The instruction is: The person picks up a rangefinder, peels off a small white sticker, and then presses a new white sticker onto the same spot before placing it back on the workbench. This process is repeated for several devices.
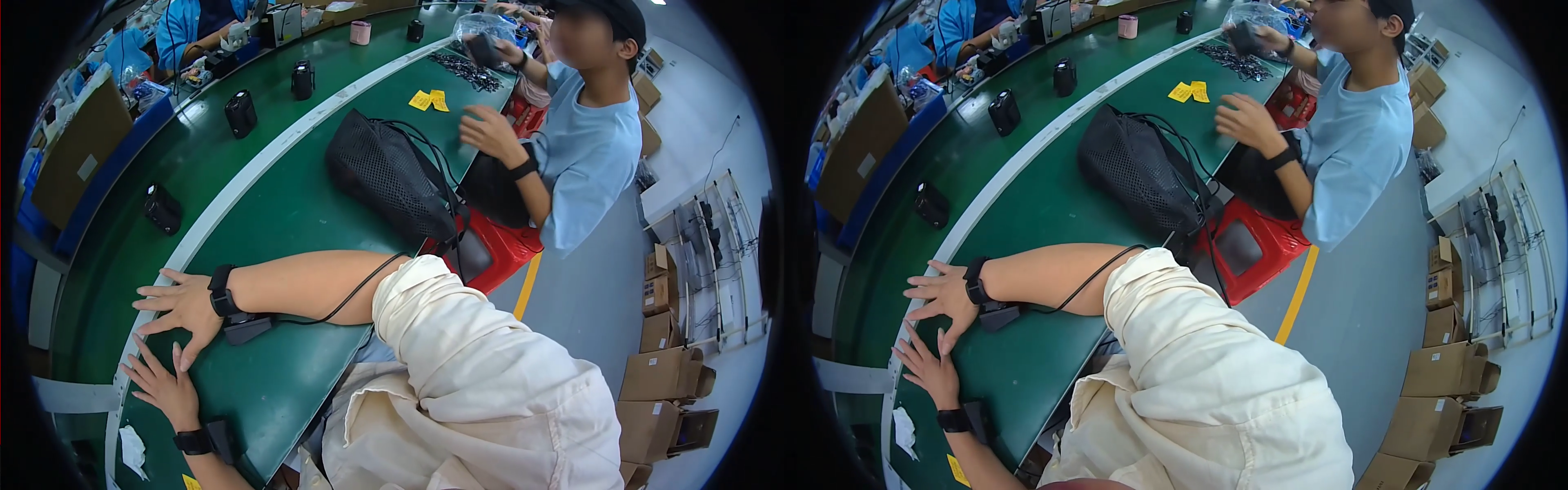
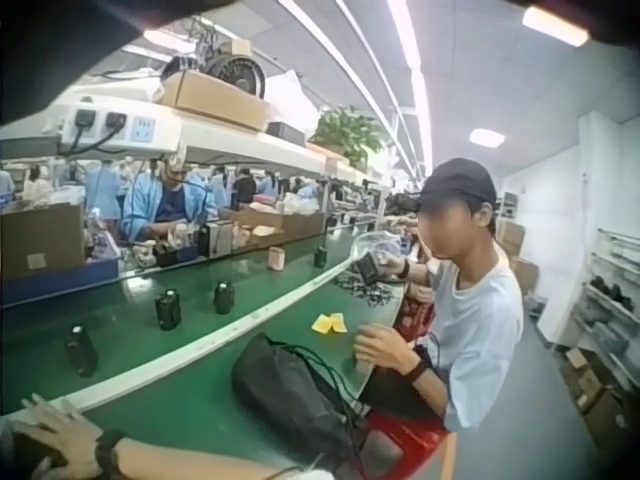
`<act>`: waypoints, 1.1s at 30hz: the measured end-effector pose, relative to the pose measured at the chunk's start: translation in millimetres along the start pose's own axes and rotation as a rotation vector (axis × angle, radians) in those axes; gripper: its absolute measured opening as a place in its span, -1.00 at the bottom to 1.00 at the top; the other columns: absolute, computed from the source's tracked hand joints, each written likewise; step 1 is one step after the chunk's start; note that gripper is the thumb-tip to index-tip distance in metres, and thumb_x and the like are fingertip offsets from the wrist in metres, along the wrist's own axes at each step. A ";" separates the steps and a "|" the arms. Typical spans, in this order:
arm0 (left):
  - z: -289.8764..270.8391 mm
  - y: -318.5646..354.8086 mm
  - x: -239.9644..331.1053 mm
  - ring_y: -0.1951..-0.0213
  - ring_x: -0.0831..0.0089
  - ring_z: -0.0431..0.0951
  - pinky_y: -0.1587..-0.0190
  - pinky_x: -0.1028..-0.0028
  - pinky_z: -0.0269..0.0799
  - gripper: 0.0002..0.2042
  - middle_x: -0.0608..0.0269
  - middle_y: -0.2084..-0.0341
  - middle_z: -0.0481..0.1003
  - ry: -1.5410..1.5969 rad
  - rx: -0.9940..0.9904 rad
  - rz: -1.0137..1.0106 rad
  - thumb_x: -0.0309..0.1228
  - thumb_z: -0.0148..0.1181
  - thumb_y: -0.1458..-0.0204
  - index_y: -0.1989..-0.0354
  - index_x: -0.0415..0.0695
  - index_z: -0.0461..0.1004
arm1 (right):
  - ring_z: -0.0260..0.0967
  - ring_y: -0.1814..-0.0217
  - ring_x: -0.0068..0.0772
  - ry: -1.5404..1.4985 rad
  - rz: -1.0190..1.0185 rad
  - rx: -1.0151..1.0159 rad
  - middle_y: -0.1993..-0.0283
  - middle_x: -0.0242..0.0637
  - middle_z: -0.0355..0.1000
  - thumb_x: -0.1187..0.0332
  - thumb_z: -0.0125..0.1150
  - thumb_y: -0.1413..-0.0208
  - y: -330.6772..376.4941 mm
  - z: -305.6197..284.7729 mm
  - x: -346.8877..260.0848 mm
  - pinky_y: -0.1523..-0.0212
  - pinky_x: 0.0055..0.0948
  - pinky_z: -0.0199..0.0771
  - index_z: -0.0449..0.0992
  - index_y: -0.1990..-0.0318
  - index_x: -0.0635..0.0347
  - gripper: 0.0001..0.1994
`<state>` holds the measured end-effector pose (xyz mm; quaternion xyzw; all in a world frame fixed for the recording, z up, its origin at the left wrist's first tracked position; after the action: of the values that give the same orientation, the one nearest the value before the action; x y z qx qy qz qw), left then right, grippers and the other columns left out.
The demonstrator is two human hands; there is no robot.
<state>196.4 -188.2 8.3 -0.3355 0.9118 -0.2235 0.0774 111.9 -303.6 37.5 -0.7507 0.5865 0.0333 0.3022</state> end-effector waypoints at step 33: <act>1.8 2.9 25.6 -0.44 0.12 -0.16 -0.32 -0.23 -0.35 -0.22 -0.07 -0.37 -0.03 -0.006 -0.321 0.025 0.15 -0.07 -0.14 -0.41 -0.07 -0.05 | -0.24 -0.55 -0.21 0.197 -0.069 0.001 -0.47 -0.16 -0.06 -0.33 0.01 -0.04 8.5 -12.6 -1.7 -0.44 0.13 -0.35 0.15 -0.35 0.09 -0.14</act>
<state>175.7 -203.5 5.6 -0.3331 0.9396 -0.0729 0.0285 99.9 -309.4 45.0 -0.7699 0.5872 -0.0514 0.2446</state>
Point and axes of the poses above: each hand's wrist, its own y-axis away from the middle knuckle, its own z-axis out of the palm, x = y × z, the point moved 10 cm from there along -y, towards the middle knuckle
